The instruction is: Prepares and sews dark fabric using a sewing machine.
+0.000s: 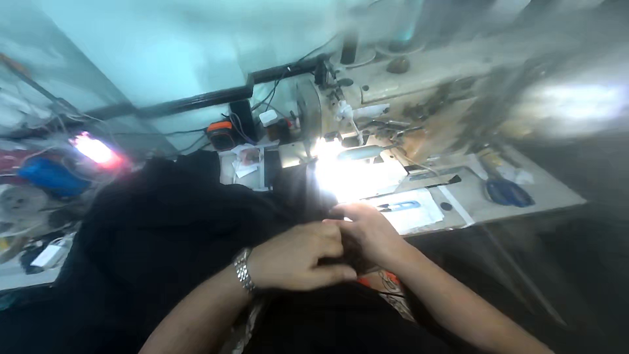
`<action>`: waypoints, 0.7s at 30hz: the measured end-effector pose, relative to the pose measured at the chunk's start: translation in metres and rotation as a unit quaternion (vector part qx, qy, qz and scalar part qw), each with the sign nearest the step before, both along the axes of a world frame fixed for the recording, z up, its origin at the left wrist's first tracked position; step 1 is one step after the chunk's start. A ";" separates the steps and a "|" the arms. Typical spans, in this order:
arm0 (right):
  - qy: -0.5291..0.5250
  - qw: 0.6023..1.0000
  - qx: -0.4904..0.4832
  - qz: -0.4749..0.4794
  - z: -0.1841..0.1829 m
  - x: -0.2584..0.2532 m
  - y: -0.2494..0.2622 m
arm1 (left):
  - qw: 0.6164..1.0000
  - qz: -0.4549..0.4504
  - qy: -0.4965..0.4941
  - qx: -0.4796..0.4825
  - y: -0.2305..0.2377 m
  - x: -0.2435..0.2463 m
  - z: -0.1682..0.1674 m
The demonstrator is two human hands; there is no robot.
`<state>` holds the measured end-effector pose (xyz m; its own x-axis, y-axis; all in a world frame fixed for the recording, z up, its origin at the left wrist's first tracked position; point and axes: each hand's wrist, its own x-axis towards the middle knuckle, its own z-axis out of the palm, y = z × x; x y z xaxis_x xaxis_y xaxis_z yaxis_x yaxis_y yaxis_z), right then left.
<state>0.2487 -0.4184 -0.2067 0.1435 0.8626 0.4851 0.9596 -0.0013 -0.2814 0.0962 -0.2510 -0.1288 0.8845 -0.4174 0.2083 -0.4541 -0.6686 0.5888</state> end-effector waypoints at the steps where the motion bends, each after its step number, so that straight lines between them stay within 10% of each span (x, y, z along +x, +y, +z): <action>1: 0.005 1.000 0.009 0.005 0.000 -0.004 -0.007 | 0.998 0.050 0.016 0.030 0.004 0.005 -0.004; 7: -0.003 0.996 0.086 -0.024 -0.001 -0.001 -0.018 | 0.892 0.354 0.059 0.274 0.021 0.045 -0.036; 21: 0.064 0.998 0.023 -0.016 -0.010 0.007 -0.005 | 0.904 0.343 -0.017 0.255 0.043 0.070 -0.056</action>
